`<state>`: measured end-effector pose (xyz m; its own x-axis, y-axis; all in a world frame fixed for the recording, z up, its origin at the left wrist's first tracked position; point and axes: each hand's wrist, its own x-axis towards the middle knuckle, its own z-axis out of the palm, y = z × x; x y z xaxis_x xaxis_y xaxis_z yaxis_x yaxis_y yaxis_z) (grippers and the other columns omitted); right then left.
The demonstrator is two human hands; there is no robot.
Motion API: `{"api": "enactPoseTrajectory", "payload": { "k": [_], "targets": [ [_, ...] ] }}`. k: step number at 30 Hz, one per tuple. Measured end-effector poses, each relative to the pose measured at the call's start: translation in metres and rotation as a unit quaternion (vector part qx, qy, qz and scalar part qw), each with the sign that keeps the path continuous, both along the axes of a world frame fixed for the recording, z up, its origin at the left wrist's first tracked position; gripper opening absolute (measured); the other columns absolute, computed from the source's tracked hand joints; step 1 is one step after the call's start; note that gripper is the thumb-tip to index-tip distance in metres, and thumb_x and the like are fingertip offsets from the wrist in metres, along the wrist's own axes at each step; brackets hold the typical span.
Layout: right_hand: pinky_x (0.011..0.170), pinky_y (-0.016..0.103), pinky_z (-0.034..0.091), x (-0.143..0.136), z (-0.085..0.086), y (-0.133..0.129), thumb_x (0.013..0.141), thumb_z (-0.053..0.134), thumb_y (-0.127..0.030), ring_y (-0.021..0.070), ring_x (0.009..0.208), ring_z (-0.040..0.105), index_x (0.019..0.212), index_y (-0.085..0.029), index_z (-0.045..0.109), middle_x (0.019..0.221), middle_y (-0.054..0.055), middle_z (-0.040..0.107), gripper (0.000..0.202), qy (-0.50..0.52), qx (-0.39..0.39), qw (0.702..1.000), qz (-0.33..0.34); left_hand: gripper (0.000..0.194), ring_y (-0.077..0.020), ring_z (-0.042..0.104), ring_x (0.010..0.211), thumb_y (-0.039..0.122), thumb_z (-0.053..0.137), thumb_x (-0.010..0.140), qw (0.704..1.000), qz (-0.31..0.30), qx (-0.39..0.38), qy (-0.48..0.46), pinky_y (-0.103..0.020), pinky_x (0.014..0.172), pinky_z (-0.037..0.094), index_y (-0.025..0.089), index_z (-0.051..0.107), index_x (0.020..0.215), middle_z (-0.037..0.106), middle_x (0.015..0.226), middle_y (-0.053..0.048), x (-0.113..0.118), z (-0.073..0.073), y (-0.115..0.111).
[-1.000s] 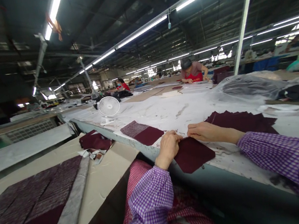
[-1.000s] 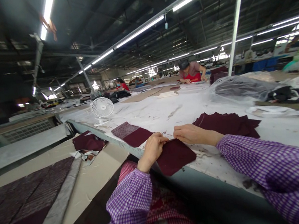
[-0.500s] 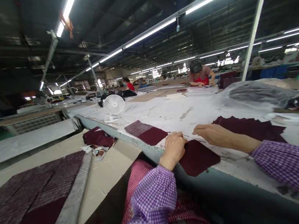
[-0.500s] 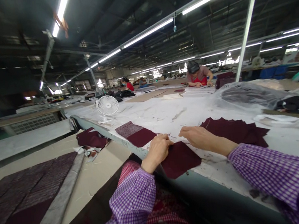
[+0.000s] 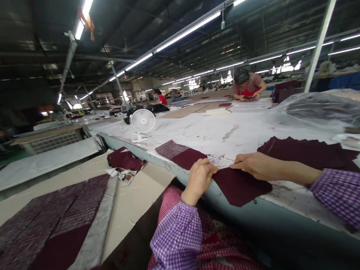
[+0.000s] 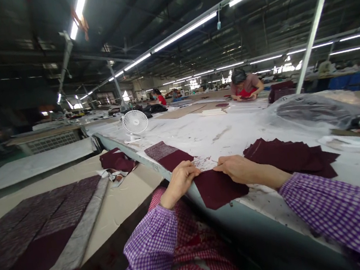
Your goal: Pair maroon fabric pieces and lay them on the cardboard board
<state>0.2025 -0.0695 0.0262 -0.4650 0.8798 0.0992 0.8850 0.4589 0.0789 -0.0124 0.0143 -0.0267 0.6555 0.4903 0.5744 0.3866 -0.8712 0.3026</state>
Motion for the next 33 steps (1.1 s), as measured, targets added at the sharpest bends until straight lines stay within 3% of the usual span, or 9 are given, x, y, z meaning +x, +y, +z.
{"api": "enactPoseTrajectory", "payload": {
  "k": [7,13,18,22,29,33],
  "targets": [
    [0.062,0.024,0.039,-0.015,0.017,0.011,0.079,0.042,-0.005,0.0151,0.068,0.057,0.117,-0.022,0.063,0.082,0.007,0.062,0.047,-0.114,-0.046,0.992,0.012,0.029,-0.0177,0.050,0.086,0.027,0.041,0.094,0.996,0.014,0.071,0.056,-0.029,0.079,0.039,0.022,0.068,0.083,0.061,0.084,-0.004,-0.001,0.004,-0.008],
    [0.059,0.024,0.037,-0.021,0.020,0.015,0.078,0.044,-0.006,0.0159,0.066,0.058,0.121,-0.024,0.061,0.077,0.007,0.064,0.049,-0.133,-0.034,0.990,0.022,0.022,-0.0143,0.055,0.083,0.023,0.045,0.092,0.990,0.001,-0.089,-0.113,-0.025,0.078,0.043,0.019,0.067,0.094,0.066,0.085,-0.001,-0.011,0.000,0.000],
    [0.059,0.025,0.037,-0.021,0.020,0.016,0.077,0.044,-0.007,0.0164,0.066,0.059,0.121,-0.024,0.061,0.076,0.007,0.064,0.050,-0.140,-0.042,0.989,0.026,0.008,-0.0157,0.054,0.081,0.020,0.058,0.082,0.984,0.047,-0.135,-0.107,-0.027,0.074,0.043,0.018,0.066,0.084,0.062,0.078,-0.001,-0.011,0.002,-0.002],
    [0.058,0.025,0.037,-0.020,0.021,0.019,0.076,0.044,-0.006,0.0165,0.065,0.059,0.122,-0.024,0.061,0.073,0.007,0.064,0.052,-0.144,-0.051,0.988,0.034,0.015,-0.0160,0.052,0.083,0.014,0.052,0.084,0.993,0.041,-0.086,-0.075,-0.027,0.077,0.041,0.019,0.064,0.076,0.062,0.081,-0.001,-0.011,0.000,-0.004],
    [0.054,0.025,0.033,-0.027,0.023,0.026,0.073,0.042,-0.002,0.0151,0.060,0.056,0.129,-0.027,0.055,0.071,0.005,0.065,0.062,-0.202,-0.036,0.977,0.062,0.029,-0.0172,0.049,0.087,0.029,0.039,0.095,0.999,0.046,0.009,-0.012,-0.028,0.079,0.038,0.020,0.064,0.084,0.059,0.086,-0.004,-0.018,-0.005,-0.009],
    [0.054,0.026,0.032,-0.035,0.021,0.020,0.071,0.041,0.003,0.0149,0.058,0.054,0.131,-0.027,0.051,0.070,0.004,0.065,0.068,-0.211,-0.005,0.973,0.097,0.031,-0.0170,0.049,0.088,0.031,0.038,0.095,1.000,0.015,0.003,-0.009,-0.028,0.080,0.038,0.020,0.065,0.085,0.061,0.088,-0.004,-0.023,-0.004,-0.006]
  ]
}}
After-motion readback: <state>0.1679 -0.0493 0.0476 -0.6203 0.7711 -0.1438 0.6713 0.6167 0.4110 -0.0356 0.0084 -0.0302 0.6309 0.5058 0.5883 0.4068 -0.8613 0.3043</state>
